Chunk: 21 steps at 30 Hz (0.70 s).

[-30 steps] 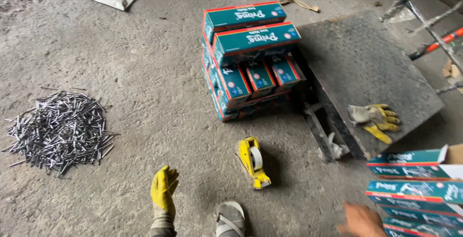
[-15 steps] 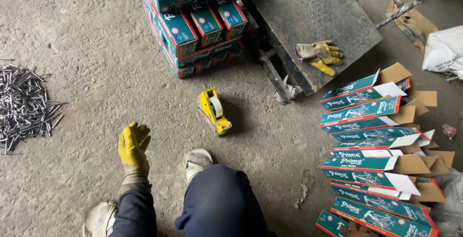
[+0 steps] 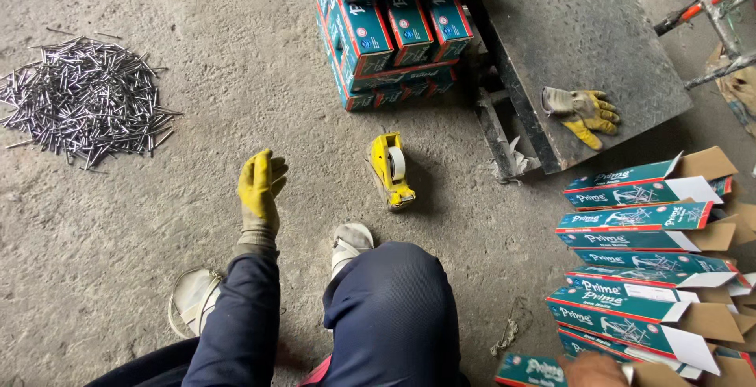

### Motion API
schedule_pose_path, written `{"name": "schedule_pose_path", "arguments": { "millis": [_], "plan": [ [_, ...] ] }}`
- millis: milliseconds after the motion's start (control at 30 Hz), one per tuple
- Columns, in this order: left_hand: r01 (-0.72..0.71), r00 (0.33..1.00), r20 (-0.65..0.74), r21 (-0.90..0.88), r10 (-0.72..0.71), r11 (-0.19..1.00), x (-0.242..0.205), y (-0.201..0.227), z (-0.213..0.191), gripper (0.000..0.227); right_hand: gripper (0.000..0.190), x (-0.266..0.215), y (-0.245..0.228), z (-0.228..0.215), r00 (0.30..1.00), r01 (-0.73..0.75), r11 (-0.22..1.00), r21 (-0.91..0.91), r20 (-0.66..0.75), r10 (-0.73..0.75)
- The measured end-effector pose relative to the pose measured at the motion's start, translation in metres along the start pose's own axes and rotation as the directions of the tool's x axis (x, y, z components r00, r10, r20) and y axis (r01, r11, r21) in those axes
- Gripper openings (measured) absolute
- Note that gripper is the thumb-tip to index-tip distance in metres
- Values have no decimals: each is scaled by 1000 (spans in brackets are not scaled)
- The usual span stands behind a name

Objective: The person places loose iron nails into a cardboard box by hand and seals the box using a handheld tape dispenser. The packed box is then placed onto a stack of similar boxes on a metal platform.

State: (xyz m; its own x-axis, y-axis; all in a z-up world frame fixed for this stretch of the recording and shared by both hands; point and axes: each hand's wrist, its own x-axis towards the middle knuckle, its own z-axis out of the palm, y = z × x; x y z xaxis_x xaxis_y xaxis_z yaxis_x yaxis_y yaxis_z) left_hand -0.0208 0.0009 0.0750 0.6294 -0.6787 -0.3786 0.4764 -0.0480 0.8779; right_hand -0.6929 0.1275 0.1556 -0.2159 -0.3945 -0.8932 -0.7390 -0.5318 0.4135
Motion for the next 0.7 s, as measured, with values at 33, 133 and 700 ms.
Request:
{"name": "schedule_pose_path", "arguments": {
  "millis": [33,133,700],
  "plan": [
    [-13,1000,28,3,13,1000,-11,12,11,46,51,-20,-6,-58,1000,9,1000,-8,-17,-9],
    [-39,992,118,-2,39,999,-25,21,34,45,70,-60,-30,-150,818,175,829,-531,-389,-423],
    [-327,734,624,-22,268,945,39,-45,42,55,30,-83,-251,-485,169,-141,380,-914,-401,-900]
  ]
}}
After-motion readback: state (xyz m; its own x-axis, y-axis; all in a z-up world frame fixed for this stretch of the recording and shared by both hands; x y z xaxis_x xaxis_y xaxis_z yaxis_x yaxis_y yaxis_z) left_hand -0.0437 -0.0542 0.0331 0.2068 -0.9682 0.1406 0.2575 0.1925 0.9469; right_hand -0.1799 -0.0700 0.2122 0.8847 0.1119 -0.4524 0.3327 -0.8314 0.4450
